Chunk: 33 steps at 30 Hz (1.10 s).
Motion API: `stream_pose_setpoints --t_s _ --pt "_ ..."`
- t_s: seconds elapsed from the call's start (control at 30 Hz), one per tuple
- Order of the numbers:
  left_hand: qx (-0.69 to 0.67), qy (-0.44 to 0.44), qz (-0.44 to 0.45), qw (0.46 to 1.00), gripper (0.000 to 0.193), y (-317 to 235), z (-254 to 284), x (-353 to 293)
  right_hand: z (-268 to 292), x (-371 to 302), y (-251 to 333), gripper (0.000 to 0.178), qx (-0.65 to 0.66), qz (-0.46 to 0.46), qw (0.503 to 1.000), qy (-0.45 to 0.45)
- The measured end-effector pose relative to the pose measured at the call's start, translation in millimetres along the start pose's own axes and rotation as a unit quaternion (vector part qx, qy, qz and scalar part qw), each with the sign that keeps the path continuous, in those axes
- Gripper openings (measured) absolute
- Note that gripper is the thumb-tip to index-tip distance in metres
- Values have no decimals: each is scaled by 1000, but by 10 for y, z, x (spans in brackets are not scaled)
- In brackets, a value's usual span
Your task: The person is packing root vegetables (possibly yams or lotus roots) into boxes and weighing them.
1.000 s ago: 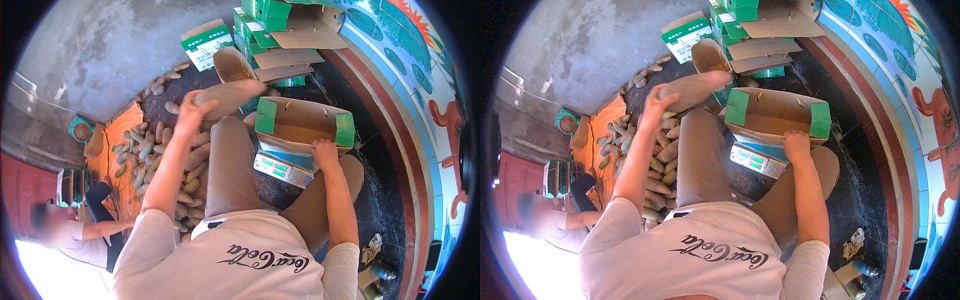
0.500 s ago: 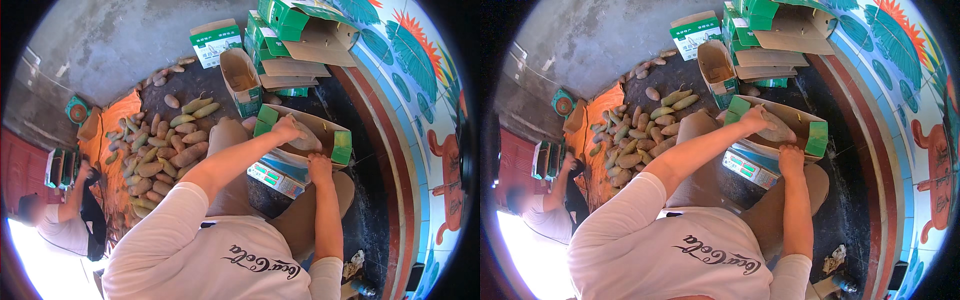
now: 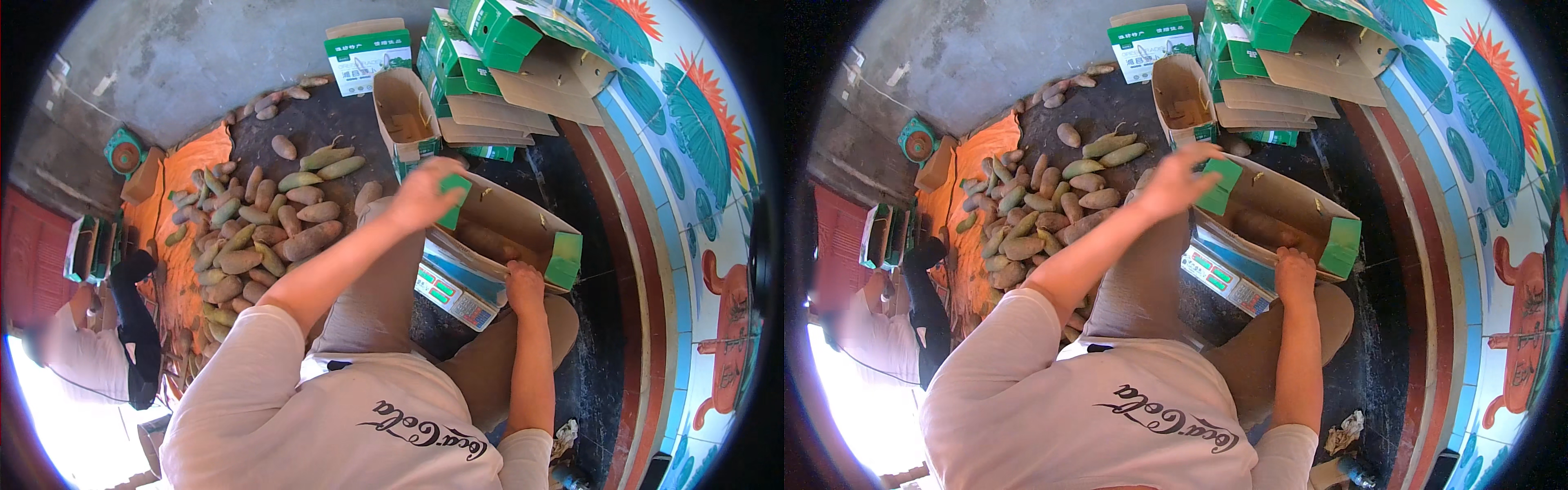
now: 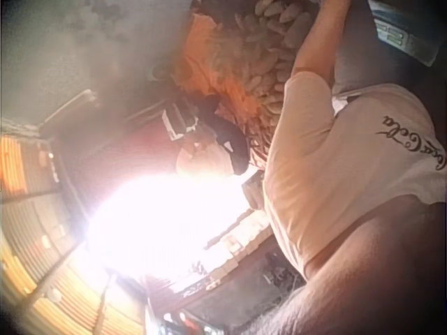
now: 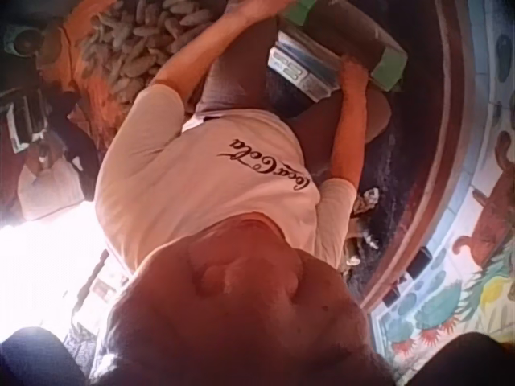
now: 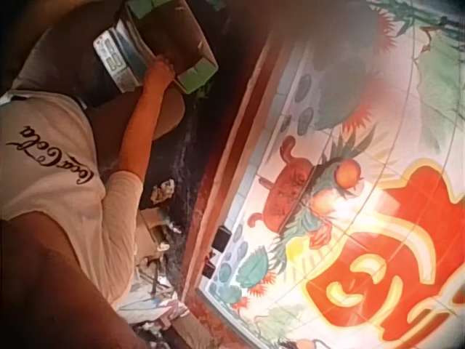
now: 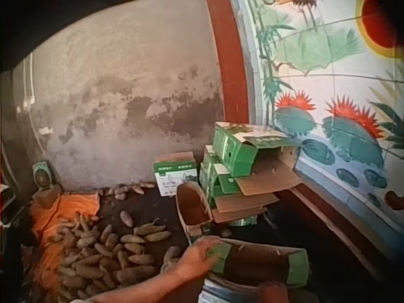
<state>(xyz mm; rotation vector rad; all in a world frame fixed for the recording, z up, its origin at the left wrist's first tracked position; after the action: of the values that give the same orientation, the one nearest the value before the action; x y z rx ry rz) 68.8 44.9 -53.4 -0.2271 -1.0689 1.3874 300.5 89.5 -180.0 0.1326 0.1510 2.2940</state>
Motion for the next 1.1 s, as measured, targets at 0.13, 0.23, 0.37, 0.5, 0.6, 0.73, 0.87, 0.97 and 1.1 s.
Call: stream_pose_setpoints --t_s 0.13,0.23,0.37,0.5,0.6,0.73,0.87,0.97,1.1 --pt "111 -118 37 986 23 443 894 -388 11 47 19 14 -1 -12 1000 -2" --pt "203 -83 156 963 19 1019 1204 -1081 -35 67 13 15 -7 -18 1000 8" --pt "365 139 400 829 29 2075 1243 -2569 -27 85 61 17 -9 -17 1000 16" --pt "411 373 479 681 46 2359 1038 -3893 -41 51 15 21 -3 -22 1000 3" --pt "392 453 506 621 55 2202 1027 -4413 -34 75 63 24 -8 -22 1000 8" --pt "322 520 546 572 56 2070 927 -4913 6 52 78 26 -15 -24 1000 12" --pt "304 521 583 544 55 2375 750 -5706 -4 59 98 27 -29 -19 999 6" --pt "205 556 583 556 50 2141 602 -5731 -12 61 92 28 -37 -23 999 18" --pt "294 472 566 608 46 1946 681 -5449 -3 52 100 28 -31 -18 999 -4"
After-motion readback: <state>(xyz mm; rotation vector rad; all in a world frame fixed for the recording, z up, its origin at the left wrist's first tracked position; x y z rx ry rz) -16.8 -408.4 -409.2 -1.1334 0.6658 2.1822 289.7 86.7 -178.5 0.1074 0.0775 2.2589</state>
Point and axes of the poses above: each hand's wrist, its own x-axis towards the middle knuckle, its own z-axis out of the back of the hand, y = z × x, the point moved 6 cm from there along x, towards the middle knuckle
